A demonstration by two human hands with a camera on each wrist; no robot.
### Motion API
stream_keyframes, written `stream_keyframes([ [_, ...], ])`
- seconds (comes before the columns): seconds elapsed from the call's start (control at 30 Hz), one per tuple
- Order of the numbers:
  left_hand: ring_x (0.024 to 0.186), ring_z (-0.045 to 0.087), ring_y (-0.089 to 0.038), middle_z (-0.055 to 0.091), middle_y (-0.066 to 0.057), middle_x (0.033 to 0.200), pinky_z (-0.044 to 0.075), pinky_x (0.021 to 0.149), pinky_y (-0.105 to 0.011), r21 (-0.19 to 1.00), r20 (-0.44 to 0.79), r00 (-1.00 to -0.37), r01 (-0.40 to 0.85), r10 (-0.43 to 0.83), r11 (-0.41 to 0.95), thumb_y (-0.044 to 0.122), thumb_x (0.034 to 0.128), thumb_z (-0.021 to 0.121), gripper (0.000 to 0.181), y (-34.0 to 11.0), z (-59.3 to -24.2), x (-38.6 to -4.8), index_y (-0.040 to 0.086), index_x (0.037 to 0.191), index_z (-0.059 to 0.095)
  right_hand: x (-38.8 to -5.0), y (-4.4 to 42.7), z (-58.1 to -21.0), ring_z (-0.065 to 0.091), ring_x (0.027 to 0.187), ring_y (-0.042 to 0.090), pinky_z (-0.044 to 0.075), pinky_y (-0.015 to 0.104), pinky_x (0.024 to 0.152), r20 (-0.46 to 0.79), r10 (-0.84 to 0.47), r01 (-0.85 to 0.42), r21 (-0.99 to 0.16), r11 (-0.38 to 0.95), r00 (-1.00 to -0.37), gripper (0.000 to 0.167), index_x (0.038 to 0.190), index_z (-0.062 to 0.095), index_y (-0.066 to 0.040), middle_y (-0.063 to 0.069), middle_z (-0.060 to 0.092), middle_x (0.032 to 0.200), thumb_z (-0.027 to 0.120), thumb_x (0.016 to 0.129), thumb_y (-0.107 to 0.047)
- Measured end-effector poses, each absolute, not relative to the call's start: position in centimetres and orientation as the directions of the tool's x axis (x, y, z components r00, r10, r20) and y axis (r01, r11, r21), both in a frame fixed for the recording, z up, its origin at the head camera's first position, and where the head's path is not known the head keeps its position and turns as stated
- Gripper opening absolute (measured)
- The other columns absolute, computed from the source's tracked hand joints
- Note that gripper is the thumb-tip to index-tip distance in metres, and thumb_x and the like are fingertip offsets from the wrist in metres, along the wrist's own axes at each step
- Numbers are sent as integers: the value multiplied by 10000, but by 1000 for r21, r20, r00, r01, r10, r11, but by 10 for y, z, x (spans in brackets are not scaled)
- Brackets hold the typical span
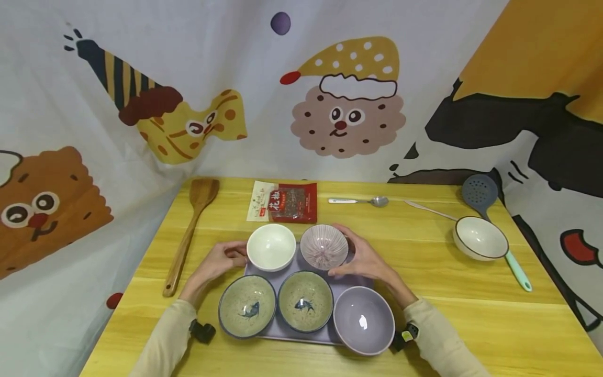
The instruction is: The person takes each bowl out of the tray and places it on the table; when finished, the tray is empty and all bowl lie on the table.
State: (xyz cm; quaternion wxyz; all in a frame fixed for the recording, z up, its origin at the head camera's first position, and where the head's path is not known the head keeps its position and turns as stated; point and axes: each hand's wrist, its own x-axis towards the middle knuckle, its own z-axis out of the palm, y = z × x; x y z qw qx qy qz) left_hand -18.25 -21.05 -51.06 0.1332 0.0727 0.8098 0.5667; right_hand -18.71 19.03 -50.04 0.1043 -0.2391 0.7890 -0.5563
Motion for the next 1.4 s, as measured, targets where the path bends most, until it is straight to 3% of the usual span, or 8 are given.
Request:
stream_keyframes([
  [0.2, 850, 675, -90, 721, -192, 1035, 586, 754, -193, 938, -135, -955, -37, 265, 346, -11, 844, 740, 504, -212, -513, -182, -112, 1318, 602, -183, 196, -496, 529, 1331, 376, 455, 539, 1127, 122, -462, -248, -943, 223, -878, 1155, 1580, 302, -77, 163, 521, 1473, 971, 639, -121],
  [0.5, 864, 671, -81, 718, -193, 1049, 586, 766, -193, 931, -136, -955, -32, 265, 362, 3, 854, 733, 498, -212, -514, -183, -114, 1320, 598, -181, 204, -492, 531, 1327, 354, 500, 251, 1069, 151, -387, -237, -953, 186, -910, 1109, 1570, 342, -151, 140, 500, 1488, 953, 650, -54],
  [0.77, 855, 664, -58, 714, -191, 1057, 582, 771, -184, 931, -141, -956, -40, 257, 362, 2, 853, 734, 507, -211, -515, -183, -113, 1326, 593, -176, 219, -486, 540, 1293, 404, 511, 200, 1030, 193, -291, -255, -947, 193, -937, 1093, 1575, 325, -103, 197, 476, 1489, 929, 668, -11],
  [1.1, 887, 663, -105, 710, -189, 1072, 576, 771, -186, 924, -144, -957, -39, 251, 381, 27, 861, 743, 510, -212, -513, -184, -94, 1334, 598, -169, 251, -481, 595, 1138, 215, 524, 127, 929, 254, -89, -269, -927, 260, -963, 1050, 1559, 365, -93, 209, 543, 1397, 917, 673, 22],
  [1.4, 877, 658, -86, 706, -187, 1068, 573, 772, -180, 929, -144, -957, -43, 253, 367, 15, 863, 741, 508, -212, -513, -182, -95, 1338, 594, -155, 280, -477, 581, 1140, 98, 501, 83, 933, 207, 55, -181, -936, 302, -977, 1027, 1572, 330, -111, 214, 519, 1422, 892, 721, 15],
])
